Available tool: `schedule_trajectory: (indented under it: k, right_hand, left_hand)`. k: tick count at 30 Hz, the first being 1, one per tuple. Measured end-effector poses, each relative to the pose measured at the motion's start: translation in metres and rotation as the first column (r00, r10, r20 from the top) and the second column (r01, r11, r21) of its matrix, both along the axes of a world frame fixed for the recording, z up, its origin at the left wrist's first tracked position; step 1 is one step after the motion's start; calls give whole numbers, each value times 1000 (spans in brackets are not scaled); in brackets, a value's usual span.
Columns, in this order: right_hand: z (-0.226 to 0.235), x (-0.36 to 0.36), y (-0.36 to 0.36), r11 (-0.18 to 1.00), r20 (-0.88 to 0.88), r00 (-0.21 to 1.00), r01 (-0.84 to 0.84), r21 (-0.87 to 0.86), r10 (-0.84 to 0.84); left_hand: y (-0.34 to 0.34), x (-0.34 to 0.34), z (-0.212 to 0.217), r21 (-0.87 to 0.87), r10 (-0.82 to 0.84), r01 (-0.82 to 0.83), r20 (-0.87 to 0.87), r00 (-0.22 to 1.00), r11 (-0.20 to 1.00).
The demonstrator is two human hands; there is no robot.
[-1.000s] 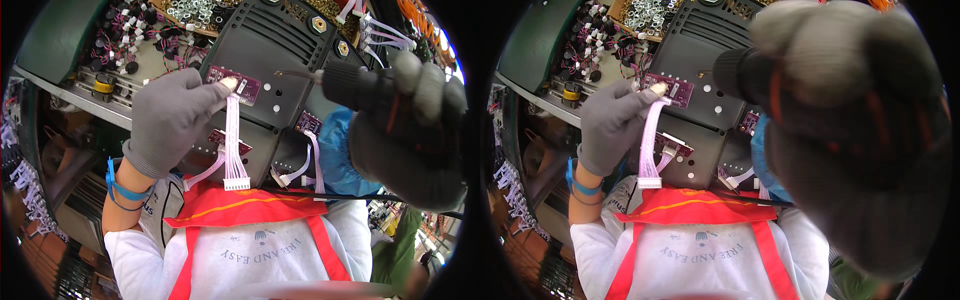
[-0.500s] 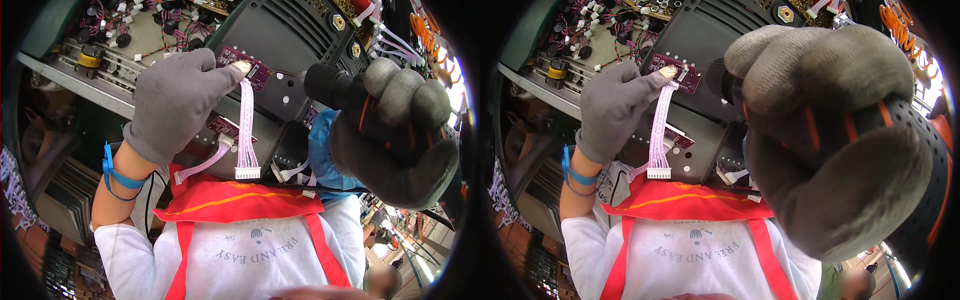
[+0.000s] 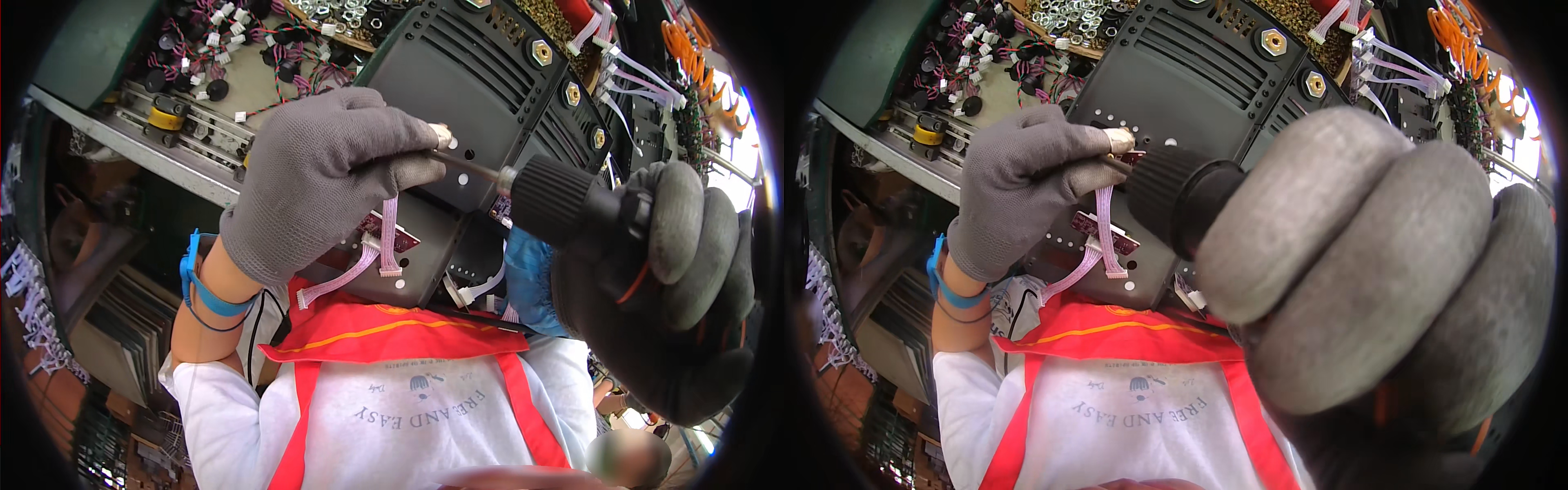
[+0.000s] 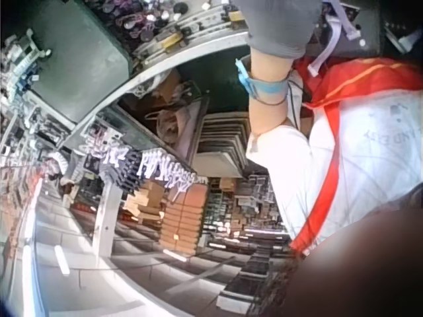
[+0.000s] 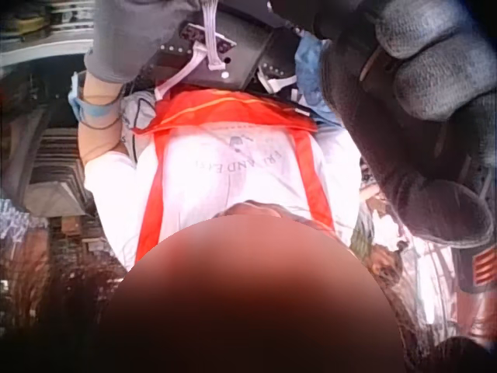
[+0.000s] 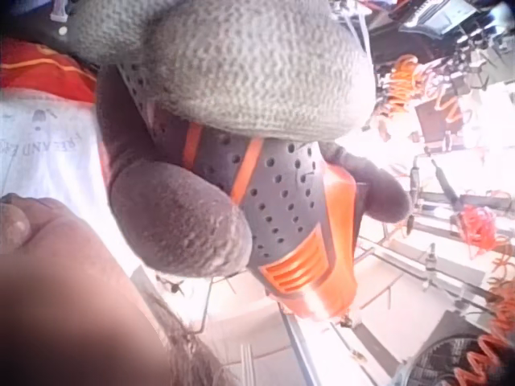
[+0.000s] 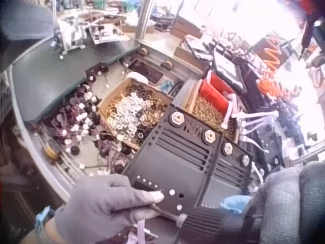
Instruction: Assembling electronic components and wiring into the housing of a welding machine using a power drill.
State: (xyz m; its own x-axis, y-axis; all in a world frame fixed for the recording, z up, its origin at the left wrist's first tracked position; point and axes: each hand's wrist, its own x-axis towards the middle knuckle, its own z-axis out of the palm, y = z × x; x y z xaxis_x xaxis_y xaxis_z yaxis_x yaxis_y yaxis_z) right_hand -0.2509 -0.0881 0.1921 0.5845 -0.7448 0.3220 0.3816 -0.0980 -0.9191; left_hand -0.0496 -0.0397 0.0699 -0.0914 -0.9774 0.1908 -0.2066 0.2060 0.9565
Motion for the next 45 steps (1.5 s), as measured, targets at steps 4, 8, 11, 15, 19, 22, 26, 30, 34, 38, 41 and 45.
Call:
schedule_trajectory:
  k: [4,8,11,15,19,22,26,30,34,38,41,45]
  right_hand:
    - [2,-2,3,999,30,998,47,10,-48]
    - [1,-3,4,997,53,996,74,15,-74]
    - [1,-4,5,996,63,994,87,17,-88]
    - [2,-5,7,995,64,993,99,25,-101]
    - [4,-6,9,993,71,991,109,33,-111]
    - [4,-7,9,992,71,990,122,38,-124]
    - [4,-8,8,990,61,989,131,53,-134]
    - [-3,-10,4,994,72,991,109,19,-110]
    - [-15,-7,3,986,146,989,39,-161,-15]
    - [-22,6,15,979,189,963,202,-23,-194]
    - [-13,6,13,974,219,950,227,-1,-222]
    - [6,-7,4,975,270,941,219,-34,-202]
  left_hand:
    - [0,1,1,-82,-5,7,28,1000,997]
    - [4,1,-1,-50,16,-19,-73,997,999]
    - [6,-1,-2,-62,16,-23,-103,995,998]
    - [7,-3,0,-82,5,-8,-34,999,997]
    - [5,-4,2,-109,13,-15,-18,1000,994]
    - [5,-2,4,-116,39,-42,-22,999,992]
    - [7,0,4,-93,17,-15,17,1000,996]
    - [5,-2,4,-100,-2,-2,-39,999,995]
    - [8,-5,13,-146,69,-64,30,997,987]
    - [9,-11,20,-139,6,-2,25,1000,990]
    - [4,-10,15,-163,69,-54,87,994,985]
    - [3,-7,9,-40,84,-86,-62,995,996]
